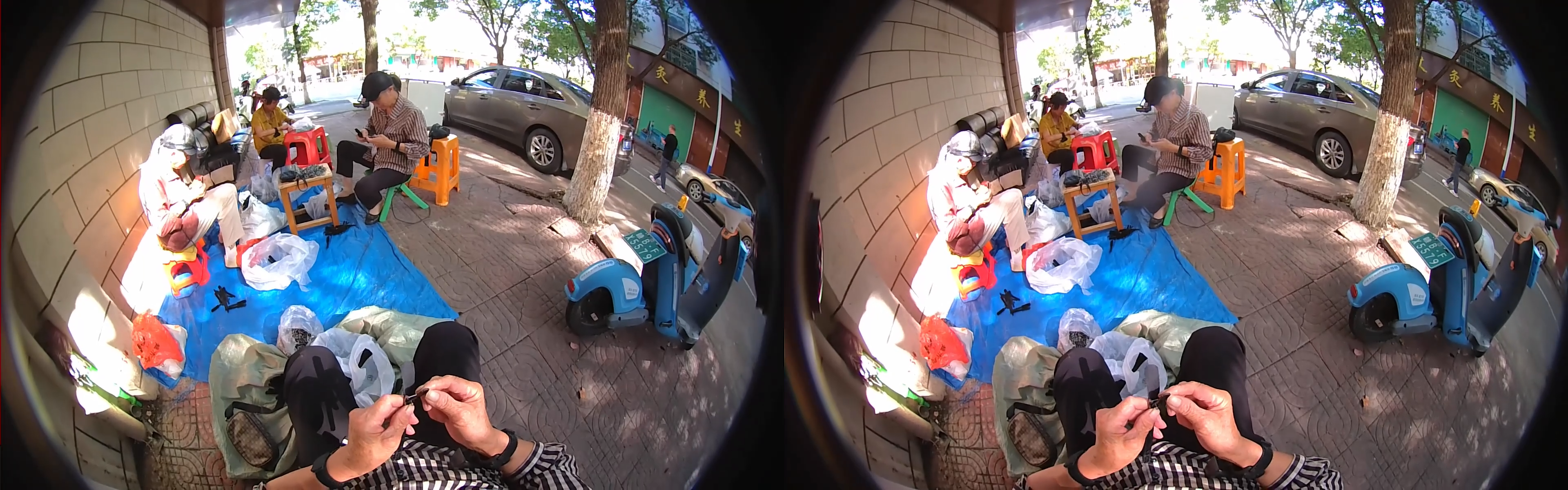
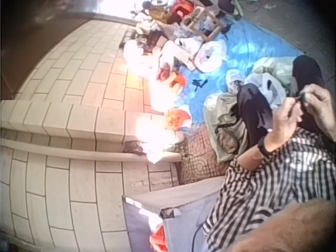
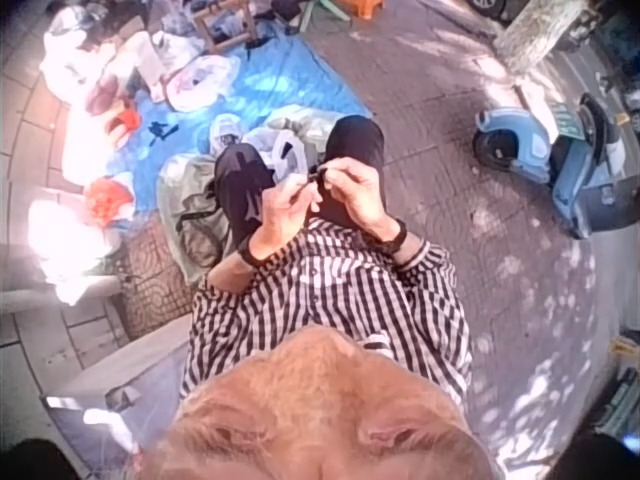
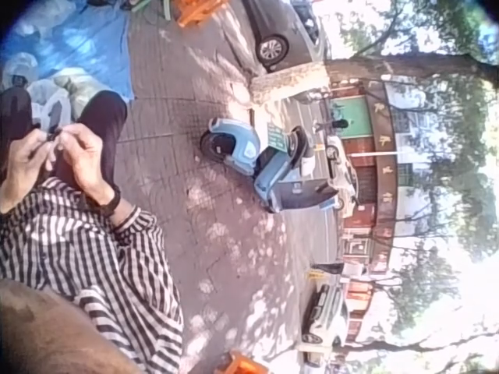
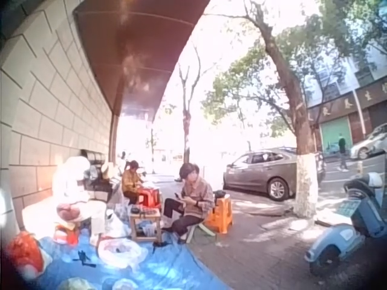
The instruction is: Assembling small plastic components onto a black shoe strap while seated outdoors.
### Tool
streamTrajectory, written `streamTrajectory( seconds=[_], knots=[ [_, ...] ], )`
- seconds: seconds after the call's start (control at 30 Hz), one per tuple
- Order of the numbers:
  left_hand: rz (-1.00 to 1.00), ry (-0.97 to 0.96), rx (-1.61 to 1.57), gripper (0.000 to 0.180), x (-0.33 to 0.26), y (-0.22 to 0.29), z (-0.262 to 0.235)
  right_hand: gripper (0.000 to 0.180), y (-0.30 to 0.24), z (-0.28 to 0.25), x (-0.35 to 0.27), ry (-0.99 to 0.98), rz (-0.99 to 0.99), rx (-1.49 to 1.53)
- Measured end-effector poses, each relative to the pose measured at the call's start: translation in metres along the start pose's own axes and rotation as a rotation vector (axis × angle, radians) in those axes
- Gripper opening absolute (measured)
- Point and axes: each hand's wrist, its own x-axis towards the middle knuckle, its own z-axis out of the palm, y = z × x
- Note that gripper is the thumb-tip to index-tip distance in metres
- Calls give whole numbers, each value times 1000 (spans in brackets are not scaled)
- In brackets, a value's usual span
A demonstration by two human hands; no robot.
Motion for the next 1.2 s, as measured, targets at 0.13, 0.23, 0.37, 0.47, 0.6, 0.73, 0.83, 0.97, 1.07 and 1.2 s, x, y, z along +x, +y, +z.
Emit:
streamTrajectory(
  seconds=[0.13,0.23,0.37,0.47,0.6,0.73,0.83,0.97,1.07,1.2],
  knots=[
    [-35,25,-35,10,2,3,1,13,-1,-2,3,-7,47,67],
    [-50,17,-35,10,2,4,1,14,-1,-5,4,-13,82,109],
    [-65,19,-16,7,0,4,2,15,-1,-3,2,-14,105,143],
    [-35,31,-24,6,-4,3,2,15,-2,-2,-1,-17,119,168],
    [-6,49,41,6,-2,12,1,12,-8,1,0,-69,193,194],
    [-4,84,71,3,4,11,0,13,-14,8,5,-3,243,83],
    [10,95,46,4,8,9,0,10,-25,15,5,1,292,134],
    [-8,112,-17,2,11,7,1,7,-26,22,6,32,298,152],
    [-4,139,-28,3,11,7,2,7,-24,21,8,14,263,169],
    [-9,162,-37,4,8,7,3,9,-22,25,6,29,257,120]
  ],
)
